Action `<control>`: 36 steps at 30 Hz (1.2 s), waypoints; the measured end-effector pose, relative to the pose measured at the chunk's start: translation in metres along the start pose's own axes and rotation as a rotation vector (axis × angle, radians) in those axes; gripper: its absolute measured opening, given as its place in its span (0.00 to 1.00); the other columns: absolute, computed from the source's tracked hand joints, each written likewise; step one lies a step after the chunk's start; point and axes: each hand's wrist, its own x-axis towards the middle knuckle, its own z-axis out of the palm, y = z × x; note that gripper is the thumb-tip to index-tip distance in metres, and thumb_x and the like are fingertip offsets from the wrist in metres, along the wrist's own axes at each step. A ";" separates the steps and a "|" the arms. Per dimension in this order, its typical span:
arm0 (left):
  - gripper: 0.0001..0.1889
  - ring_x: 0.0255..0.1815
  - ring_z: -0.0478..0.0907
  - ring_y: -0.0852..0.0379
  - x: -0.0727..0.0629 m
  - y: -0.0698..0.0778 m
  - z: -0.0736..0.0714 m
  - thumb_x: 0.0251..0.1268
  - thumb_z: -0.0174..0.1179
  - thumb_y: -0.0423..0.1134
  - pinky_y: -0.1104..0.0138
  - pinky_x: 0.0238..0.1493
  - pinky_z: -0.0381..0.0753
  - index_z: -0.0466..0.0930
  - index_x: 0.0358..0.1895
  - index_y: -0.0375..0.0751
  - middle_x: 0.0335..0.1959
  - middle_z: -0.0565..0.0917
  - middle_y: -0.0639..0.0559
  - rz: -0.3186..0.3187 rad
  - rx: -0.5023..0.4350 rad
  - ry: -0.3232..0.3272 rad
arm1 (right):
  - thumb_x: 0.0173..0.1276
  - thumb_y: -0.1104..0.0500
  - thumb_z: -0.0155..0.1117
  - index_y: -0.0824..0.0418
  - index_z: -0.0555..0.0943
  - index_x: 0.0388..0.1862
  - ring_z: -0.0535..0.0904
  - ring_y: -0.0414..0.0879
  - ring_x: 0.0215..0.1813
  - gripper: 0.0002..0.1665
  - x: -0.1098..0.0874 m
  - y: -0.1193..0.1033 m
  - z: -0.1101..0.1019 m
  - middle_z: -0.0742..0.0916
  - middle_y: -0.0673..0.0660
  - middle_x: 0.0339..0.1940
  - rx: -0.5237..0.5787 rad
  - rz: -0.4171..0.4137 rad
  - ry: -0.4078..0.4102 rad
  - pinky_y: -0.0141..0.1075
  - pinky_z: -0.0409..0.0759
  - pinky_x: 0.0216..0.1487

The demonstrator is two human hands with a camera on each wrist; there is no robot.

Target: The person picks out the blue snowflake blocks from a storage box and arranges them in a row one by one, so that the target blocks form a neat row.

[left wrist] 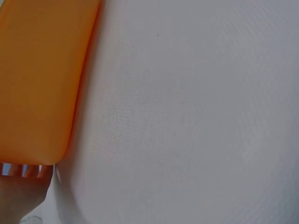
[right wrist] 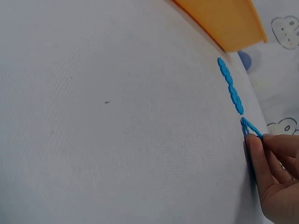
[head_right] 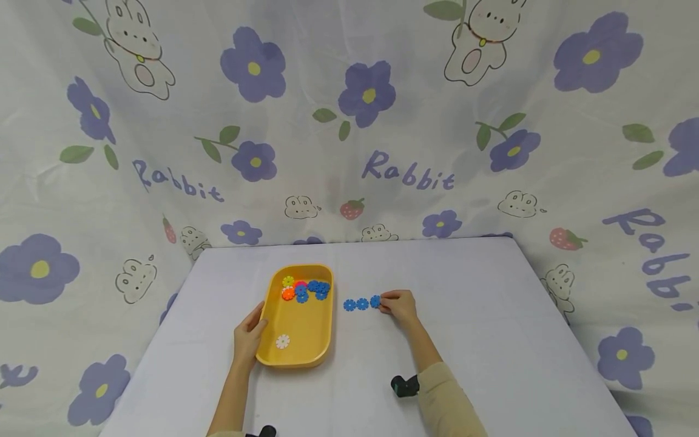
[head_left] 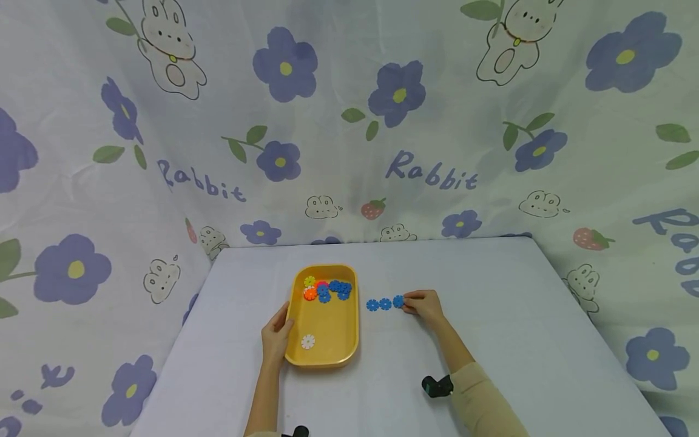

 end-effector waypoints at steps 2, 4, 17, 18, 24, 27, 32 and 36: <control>0.24 0.68 0.62 0.46 0.001 -0.001 -0.001 0.68 0.50 0.28 0.84 0.51 0.71 0.65 0.68 0.37 0.69 0.65 0.40 0.007 -0.013 0.004 | 0.61 0.74 0.59 0.81 0.78 0.45 0.85 0.46 0.30 0.14 -0.001 -0.001 0.000 0.85 0.71 0.38 -0.025 -0.009 -0.003 0.33 0.84 0.34; 0.24 0.68 0.63 0.46 0.001 -0.002 -0.001 0.67 0.50 0.28 0.84 0.50 0.71 0.65 0.67 0.36 0.68 0.66 0.40 0.020 -0.023 0.004 | 0.61 0.73 0.60 0.81 0.79 0.44 0.85 0.46 0.29 0.13 -0.002 -0.003 0.000 0.85 0.70 0.36 -0.078 -0.037 0.005 0.33 0.84 0.33; 0.25 0.68 0.63 0.48 0.000 -0.001 0.000 0.67 0.50 0.29 0.83 0.52 0.70 0.65 0.68 0.37 0.69 0.66 0.41 0.017 -0.023 0.005 | 0.61 0.70 0.62 0.80 0.78 0.46 0.85 0.50 0.37 0.16 -0.006 -0.015 -0.010 0.85 0.70 0.39 -0.108 -0.102 -0.021 0.35 0.84 0.38; 0.24 0.68 0.62 0.48 0.000 0.000 0.000 0.68 0.50 0.29 0.83 0.53 0.70 0.65 0.68 0.37 0.69 0.66 0.41 0.017 -0.022 0.005 | 0.61 0.70 0.62 0.80 0.78 0.47 0.85 0.49 0.37 0.16 -0.008 -0.016 -0.008 0.86 0.70 0.39 -0.091 -0.103 -0.034 0.34 0.84 0.38; 0.25 0.69 0.61 0.48 0.000 0.000 0.000 0.68 0.50 0.30 0.83 0.52 0.69 0.64 0.68 0.38 0.69 0.65 0.42 0.011 -0.026 0.001 | 0.60 0.69 0.63 0.81 0.77 0.47 0.85 0.48 0.35 0.18 -0.022 -0.027 0.018 0.86 0.67 0.37 -0.017 -0.133 -0.140 0.36 0.85 0.38; 0.25 0.69 0.62 0.47 0.000 0.000 0.001 0.68 0.50 0.29 0.84 0.52 0.70 0.64 0.68 0.36 0.69 0.65 0.41 0.011 -0.027 0.005 | 0.60 0.69 0.65 0.82 0.77 0.46 0.86 0.48 0.34 0.19 -0.027 -0.033 0.033 0.86 0.69 0.38 0.020 -0.152 -0.201 0.36 0.85 0.38; 0.25 0.68 0.63 0.46 0.000 -0.001 0.001 0.67 0.50 0.28 0.84 0.50 0.71 0.65 0.67 0.35 0.68 0.66 0.40 0.021 -0.026 0.014 | 0.60 0.69 0.65 0.84 0.75 0.48 0.86 0.47 0.34 0.21 -0.031 -0.035 0.053 0.86 0.71 0.38 0.109 -0.147 -0.299 0.37 0.85 0.39; 0.25 0.69 0.62 0.47 0.000 -0.001 0.000 0.67 0.50 0.29 0.83 0.51 0.71 0.65 0.67 0.36 0.69 0.66 0.41 0.020 -0.027 0.009 | 0.60 0.69 0.64 0.84 0.75 0.47 0.85 0.47 0.33 0.20 -0.038 -0.038 0.070 0.86 0.68 0.35 0.110 -0.164 -0.348 0.39 0.85 0.39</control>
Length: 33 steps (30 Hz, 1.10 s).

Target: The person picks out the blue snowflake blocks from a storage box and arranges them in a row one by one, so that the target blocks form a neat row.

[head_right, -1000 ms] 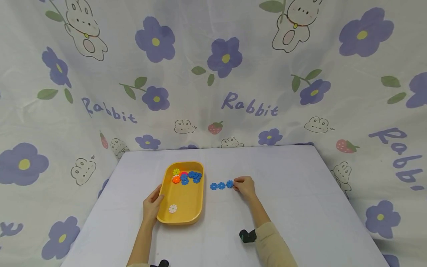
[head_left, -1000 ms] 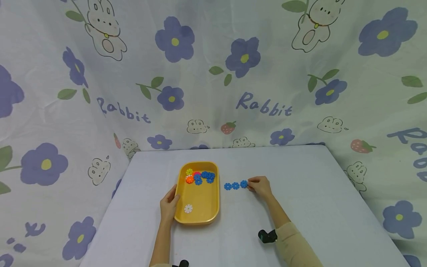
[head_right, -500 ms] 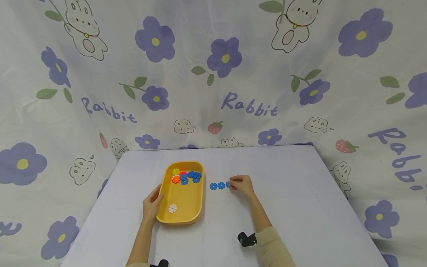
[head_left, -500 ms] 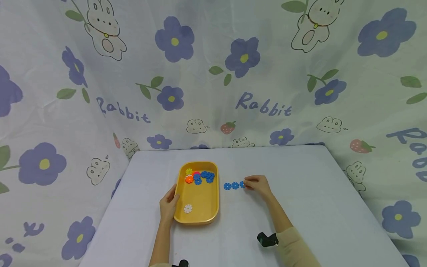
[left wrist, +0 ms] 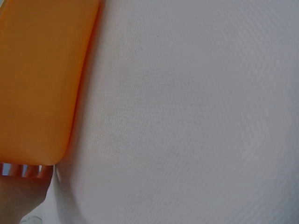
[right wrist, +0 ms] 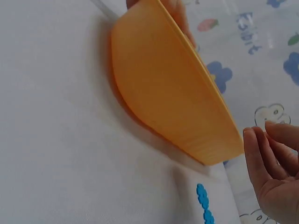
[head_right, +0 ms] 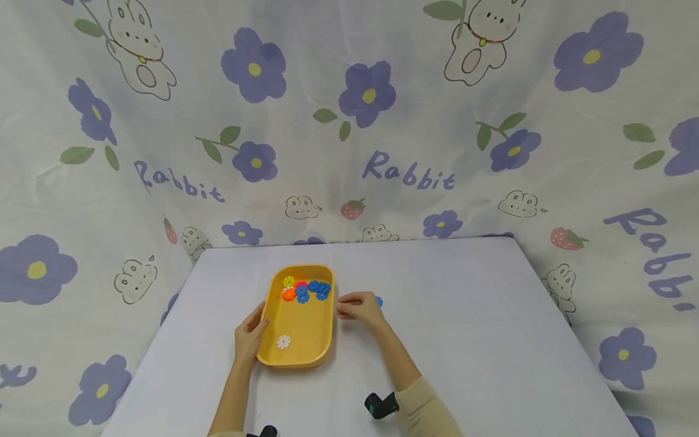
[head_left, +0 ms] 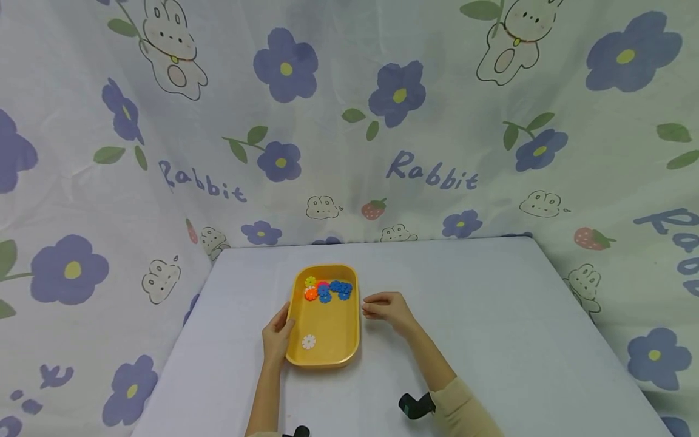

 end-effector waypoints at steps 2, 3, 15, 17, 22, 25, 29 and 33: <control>0.25 0.69 0.62 0.47 -0.001 0.000 0.000 0.67 0.49 0.29 0.83 0.52 0.71 0.65 0.68 0.36 0.69 0.65 0.41 -0.002 0.002 -0.003 | 0.60 0.69 0.64 0.83 0.76 0.46 0.85 0.47 0.33 0.19 -0.001 -0.002 0.010 0.87 0.67 0.34 -0.038 -0.013 -0.020 0.40 0.85 0.39; 0.25 0.69 0.62 0.47 -0.001 0.000 0.000 0.68 0.49 0.29 0.82 0.53 0.70 0.65 0.68 0.37 0.69 0.65 0.41 -0.004 0.005 -0.005 | 0.61 0.68 0.65 0.82 0.77 0.46 0.85 0.47 0.33 0.19 -0.002 -0.004 0.016 0.87 0.67 0.34 -0.067 -0.016 -0.031 0.40 0.85 0.39; 0.24 0.69 0.62 0.47 -0.002 -0.001 -0.001 0.68 0.50 0.30 0.82 0.53 0.70 0.65 0.68 0.37 0.69 0.65 0.41 -0.007 0.026 0.005 | 0.61 0.66 0.65 0.77 0.79 0.47 0.84 0.59 0.39 0.18 0.000 -0.003 0.070 0.87 0.60 0.34 -0.242 0.010 -0.199 0.39 0.85 0.38; 0.24 0.68 0.63 0.46 -0.002 -0.002 -0.001 0.68 0.50 0.30 0.82 0.53 0.71 0.65 0.67 0.37 0.69 0.66 0.41 -0.010 0.029 0.008 | 0.60 0.66 0.66 0.76 0.80 0.46 0.85 0.56 0.38 0.17 0.001 0.000 0.077 0.87 0.57 0.33 -0.270 0.037 -0.207 0.36 0.85 0.36; 0.24 0.68 0.63 0.45 -0.001 -0.003 -0.001 0.68 0.50 0.30 0.82 0.52 0.71 0.65 0.67 0.36 0.68 0.66 0.40 -0.002 0.034 0.007 | 0.59 0.67 0.67 0.75 0.81 0.45 0.85 0.54 0.34 0.16 0.005 0.005 0.090 0.87 0.56 0.30 -0.324 0.081 -0.218 0.35 0.84 0.34; 0.24 0.68 0.63 0.46 -0.001 -0.002 -0.001 0.68 0.50 0.29 0.84 0.50 0.71 0.65 0.67 0.36 0.68 0.66 0.40 0.003 0.025 0.005 | 0.57 0.67 0.68 0.75 0.81 0.44 0.85 0.53 0.31 0.16 0.006 0.006 0.098 0.86 0.56 0.28 -0.361 0.105 -0.207 0.36 0.85 0.32; 0.24 0.68 0.63 0.46 0.000 -0.002 -0.001 0.68 0.50 0.29 0.84 0.51 0.70 0.65 0.67 0.35 0.68 0.66 0.39 0.010 0.015 -0.002 | 0.55 0.67 0.70 0.72 0.83 0.40 0.82 0.48 0.28 0.14 0.006 0.010 0.107 0.85 0.54 0.26 -0.423 0.155 -0.209 0.35 0.84 0.31; 0.24 0.68 0.63 0.47 0.000 -0.002 -0.001 0.67 0.50 0.29 0.83 0.52 0.70 0.65 0.67 0.35 0.68 0.66 0.40 0.008 0.020 -0.004 | 0.53 0.67 0.71 0.70 0.84 0.38 0.79 0.45 0.25 0.12 0.006 0.015 0.113 0.84 0.53 0.24 -0.432 0.227 -0.237 0.35 0.83 0.31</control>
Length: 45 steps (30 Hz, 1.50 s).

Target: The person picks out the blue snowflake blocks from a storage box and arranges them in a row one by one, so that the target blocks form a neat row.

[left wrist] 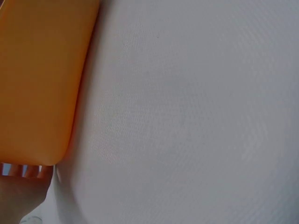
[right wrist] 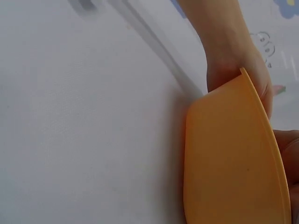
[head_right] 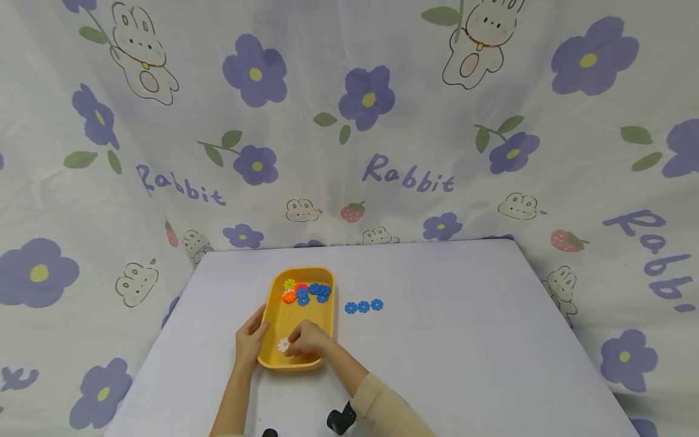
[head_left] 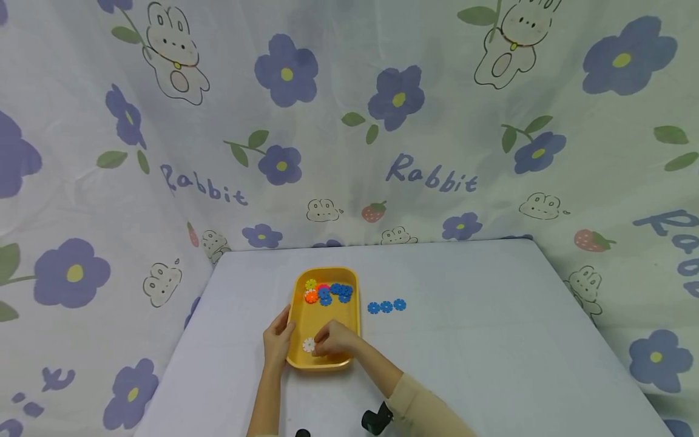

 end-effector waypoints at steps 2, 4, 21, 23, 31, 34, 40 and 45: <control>0.24 0.68 0.63 0.46 0.000 0.000 0.000 0.67 0.50 0.30 0.82 0.52 0.70 0.65 0.67 0.35 0.68 0.66 0.39 -0.001 0.002 0.001 | 0.52 0.68 0.71 0.71 0.84 0.37 0.79 0.45 0.25 0.12 0.002 0.001 0.003 0.84 0.53 0.23 0.005 0.014 -0.026 0.37 0.84 0.31; 0.24 0.68 0.63 0.47 0.000 0.000 0.000 0.67 0.50 0.29 0.83 0.52 0.70 0.66 0.67 0.35 0.68 0.66 0.39 -0.005 -0.001 0.004 | 0.52 0.68 0.71 0.70 0.84 0.37 0.78 0.44 0.25 0.12 0.003 0.002 0.006 0.84 0.53 0.23 0.001 0.022 -0.059 0.37 0.84 0.32; 0.24 0.69 0.62 0.47 0.000 0.000 0.000 0.66 0.50 0.29 0.76 0.58 0.68 0.66 0.67 0.35 0.68 0.67 0.39 -0.005 -0.016 0.008 | 0.54 0.68 0.68 0.69 0.84 0.39 0.79 0.43 0.26 0.12 0.023 -0.004 0.028 0.85 0.54 0.23 0.066 -0.005 0.026 0.32 0.82 0.31; 0.24 0.68 0.62 0.46 0.000 -0.001 0.000 0.65 0.51 0.28 0.81 0.53 0.70 0.66 0.66 0.34 0.67 0.67 0.38 0.010 -0.023 0.012 | 0.54 0.69 0.67 0.71 0.83 0.40 0.80 0.44 0.24 0.13 0.027 -0.006 0.026 0.85 0.55 0.22 0.129 0.013 0.165 0.32 0.83 0.29; 0.24 0.67 0.64 0.42 0.001 -0.003 0.001 0.65 0.51 0.28 0.82 0.50 0.72 0.67 0.65 0.31 0.66 0.67 0.36 0.033 -0.018 0.035 | 0.54 0.69 0.66 0.70 0.80 0.49 0.80 0.50 0.44 0.20 0.046 -0.006 0.011 0.84 0.61 0.40 0.191 0.081 0.608 0.39 0.81 0.47; 0.24 0.67 0.64 0.43 0.001 -0.002 0.001 0.65 0.51 0.28 0.83 0.50 0.72 0.67 0.66 0.33 0.66 0.68 0.37 0.019 -0.023 0.037 | 0.55 0.70 0.64 0.72 0.77 0.54 0.77 0.57 0.54 0.24 0.050 -0.006 0.008 0.82 0.66 0.50 0.260 0.114 0.653 0.44 0.78 0.55; 0.24 0.66 0.64 0.42 0.001 0.000 0.002 0.65 0.51 0.27 0.83 0.50 0.72 0.67 0.65 0.32 0.66 0.68 0.36 0.021 -0.023 0.039 | 0.59 0.71 0.61 0.73 0.74 0.57 0.75 0.60 0.56 0.24 0.058 -0.007 0.001 0.80 0.68 0.54 0.339 0.170 0.698 0.47 0.77 0.56; 0.24 0.66 0.65 0.43 0.001 0.000 0.002 0.65 0.51 0.26 0.84 0.49 0.72 0.67 0.65 0.32 0.66 0.68 0.36 0.025 -0.041 0.030 | 0.58 0.72 0.61 0.75 0.73 0.57 0.78 0.56 0.49 0.25 0.067 -0.008 -0.010 0.79 0.69 0.54 0.427 0.162 0.635 0.42 0.80 0.52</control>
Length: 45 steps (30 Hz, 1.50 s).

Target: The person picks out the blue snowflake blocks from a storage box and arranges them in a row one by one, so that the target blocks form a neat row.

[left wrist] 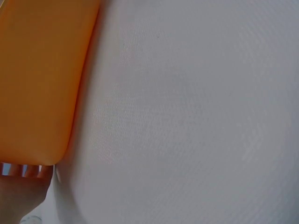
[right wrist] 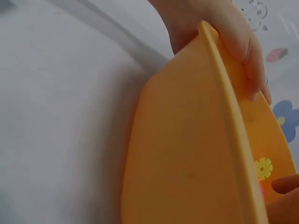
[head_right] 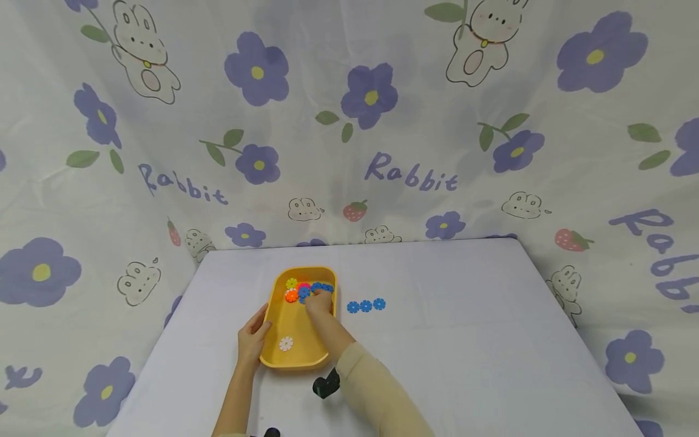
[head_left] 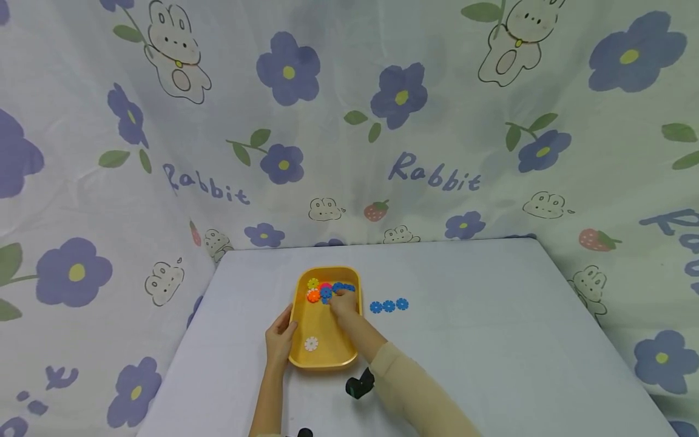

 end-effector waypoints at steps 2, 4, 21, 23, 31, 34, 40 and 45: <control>0.24 0.66 0.65 0.43 0.000 0.000 0.000 0.65 0.51 0.26 0.84 0.49 0.72 0.67 0.65 0.32 0.66 0.68 0.36 0.002 -0.006 -0.002 | 0.57 0.73 0.61 0.76 0.73 0.57 0.78 0.52 0.44 0.26 0.005 -0.001 -0.001 0.79 0.69 0.54 0.047 0.004 -0.051 0.38 0.82 0.47; 0.24 0.66 0.65 0.44 0.000 -0.001 -0.001 0.65 0.51 0.26 0.84 0.49 0.72 0.67 0.65 0.32 0.66 0.68 0.36 0.001 -0.008 -0.002 | 0.57 0.74 0.61 0.77 0.72 0.58 0.78 0.50 0.40 0.27 0.010 -0.001 -0.002 0.79 0.69 0.53 0.110 0.021 -0.109 0.36 0.83 0.44; 0.24 0.65 0.66 0.43 0.002 0.000 0.001 0.64 0.50 0.24 0.85 0.46 0.72 0.67 0.65 0.31 0.65 0.69 0.35 0.017 -0.013 0.008 | 0.69 0.70 0.52 0.68 0.55 0.73 0.70 0.61 0.63 0.34 0.025 0.002 0.007 0.70 0.71 0.65 0.429 0.194 -0.477 0.49 0.73 0.60; 0.24 0.65 0.66 0.43 0.001 0.000 0.000 0.65 0.50 0.24 0.86 0.46 0.72 0.67 0.65 0.31 0.65 0.69 0.35 0.014 -0.007 0.009 | 0.70 0.69 0.51 0.66 0.56 0.73 0.71 0.60 0.62 0.34 0.027 0.002 0.008 0.70 0.70 0.65 0.429 0.214 -0.470 0.48 0.75 0.59; 0.24 0.66 0.65 0.44 0.002 0.000 0.000 0.66 0.49 0.25 0.86 0.48 0.70 0.66 0.66 0.32 0.66 0.68 0.36 0.017 0.004 -0.009 | 0.71 0.70 0.49 0.64 0.65 0.69 0.75 0.51 0.46 0.28 0.032 0.004 0.011 0.75 0.64 0.58 0.456 0.237 -0.448 0.45 0.77 0.57; 0.24 0.67 0.64 0.46 0.002 0.002 0.001 0.67 0.49 0.26 0.86 0.49 0.69 0.66 0.66 0.33 0.67 0.67 0.38 0.018 0.006 -0.014 | 0.71 0.70 0.49 0.63 0.66 0.69 0.76 0.50 0.44 0.27 0.034 0.004 0.011 0.76 0.63 0.57 0.479 0.237 -0.456 0.45 0.77 0.57; 0.23 0.67 0.64 0.46 0.002 0.000 0.000 0.67 0.50 0.26 0.85 0.51 0.70 0.66 0.66 0.32 0.66 0.68 0.37 0.028 0.004 -0.017 | 0.71 0.69 0.50 0.64 0.65 0.69 0.80 0.53 0.49 0.27 0.032 0.005 0.009 0.78 0.66 0.55 0.529 0.249 -0.470 0.45 0.76 0.58; 0.23 0.66 0.65 0.45 0.001 -0.001 0.000 0.66 0.50 0.26 0.85 0.50 0.71 0.66 0.66 0.31 0.65 0.68 0.37 0.035 -0.007 -0.011 | 0.71 0.69 0.49 0.64 0.66 0.68 0.81 0.54 0.52 0.26 0.030 0.003 0.008 0.77 0.69 0.56 0.551 0.263 -0.458 0.44 0.76 0.58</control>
